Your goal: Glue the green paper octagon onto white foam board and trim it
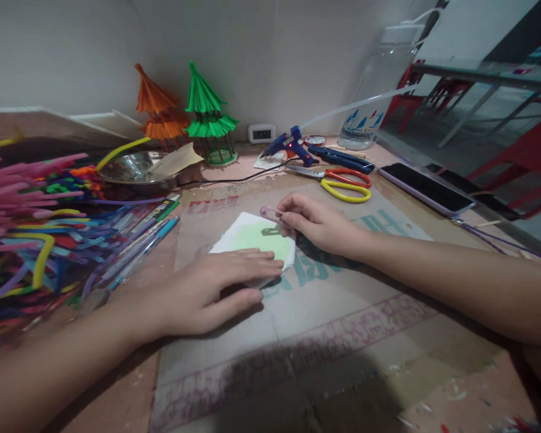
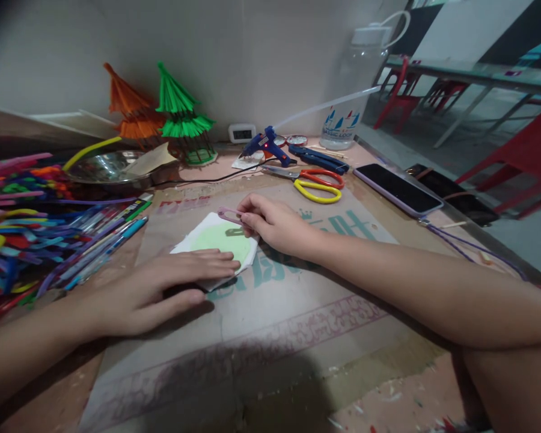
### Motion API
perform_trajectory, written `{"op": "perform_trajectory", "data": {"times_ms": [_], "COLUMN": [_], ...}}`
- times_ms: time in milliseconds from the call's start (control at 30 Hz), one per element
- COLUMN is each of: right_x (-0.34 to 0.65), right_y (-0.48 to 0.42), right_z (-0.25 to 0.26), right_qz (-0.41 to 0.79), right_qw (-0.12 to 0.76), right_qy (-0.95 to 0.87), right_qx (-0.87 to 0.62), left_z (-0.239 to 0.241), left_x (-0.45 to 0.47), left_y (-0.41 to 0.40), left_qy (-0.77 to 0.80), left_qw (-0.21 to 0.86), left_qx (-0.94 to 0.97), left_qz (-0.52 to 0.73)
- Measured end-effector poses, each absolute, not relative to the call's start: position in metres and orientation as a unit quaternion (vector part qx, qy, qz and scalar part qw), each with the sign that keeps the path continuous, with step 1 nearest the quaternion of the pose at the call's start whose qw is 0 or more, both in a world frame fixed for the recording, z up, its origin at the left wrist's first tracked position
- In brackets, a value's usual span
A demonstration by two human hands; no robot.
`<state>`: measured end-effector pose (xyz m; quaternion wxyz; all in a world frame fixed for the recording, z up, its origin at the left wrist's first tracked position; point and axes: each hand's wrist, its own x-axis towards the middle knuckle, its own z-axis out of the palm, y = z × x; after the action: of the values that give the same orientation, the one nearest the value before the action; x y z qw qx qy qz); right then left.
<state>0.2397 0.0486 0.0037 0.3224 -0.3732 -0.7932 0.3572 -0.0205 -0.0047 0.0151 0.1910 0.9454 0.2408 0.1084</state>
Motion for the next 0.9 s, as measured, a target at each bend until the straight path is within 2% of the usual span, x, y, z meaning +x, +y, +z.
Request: {"op": "perform_trajectory", "data": {"times_ms": [67, 167, 233, 300, 400, 467, 533, 600, 667, 767, 833, 900], "right_x": [0.239, 0.237, 0.236, 0.236, 0.237, 0.237, 0.237, 0.237, 0.237, 0.237, 0.237, 0.237], "right_y": [0.049, 0.05, 0.05, 0.05, 0.049, 0.049, 0.049, 0.049, 0.049, 0.049, 0.049, 0.048], "right_z": [0.003, 0.004, 0.004, 0.005, 0.006, 0.005, 0.005, 0.004, 0.004, 0.005, 0.005, 0.007], "right_qz": [0.368, 0.378, 0.381, 0.384, 0.386, 0.388, 0.39, 0.391, 0.391, 0.397, 0.4, 0.398], "right_qw": [0.328, 0.333, 0.33, 0.326, 0.322, 0.325, 0.329, 0.328, 0.324, 0.33, 0.333, 0.33], "right_qy": [-0.787, -0.78, -0.776, -0.773, -0.773, -0.773, -0.771, -0.77, -0.77, -0.768, -0.766, -0.767], "right_qx": [-0.371, -0.371, -0.378, -0.385, -0.386, -0.383, -0.38, -0.383, -0.386, -0.38, -0.378, -0.381], "left_z": [0.013, 0.013, 0.019, 0.026, 0.033, 0.031, 0.027, 0.025, 0.025, 0.025, 0.026, 0.031], "left_x": [-0.018, -0.011, -0.008, -0.009, -0.013, -0.015, -0.016, -0.016, -0.017, -0.016, -0.014, -0.012], "left_y": [-0.003, -0.002, -0.005, -0.01, -0.014, -0.014, -0.011, -0.01, -0.01, -0.009, -0.011, -0.015], "left_qy": [0.29, 0.322, 0.272, 0.209, 0.21, 0.269, 0.283, 0.234, 0.201, 0.268, 0.304, 0.267], "left_qw": [0.165, 0.114, 0.152, 0.233, 0.309, 0.243, 0.194, 0.23, 0.284, 0.226, 0.171, 0.206], "left_qx": [0.933, 0.935, 0.948, 0.947, 0.916, 0.915, 0.929, 0.939, 0.929, 0.924, 0.93, 0.938], "left_qz": [0.134, 0.096, 0.069, 0.074, 0.146, 0.178, 0.139, 0.104, 0.129, 0.155, 0.117, 0.077]}}
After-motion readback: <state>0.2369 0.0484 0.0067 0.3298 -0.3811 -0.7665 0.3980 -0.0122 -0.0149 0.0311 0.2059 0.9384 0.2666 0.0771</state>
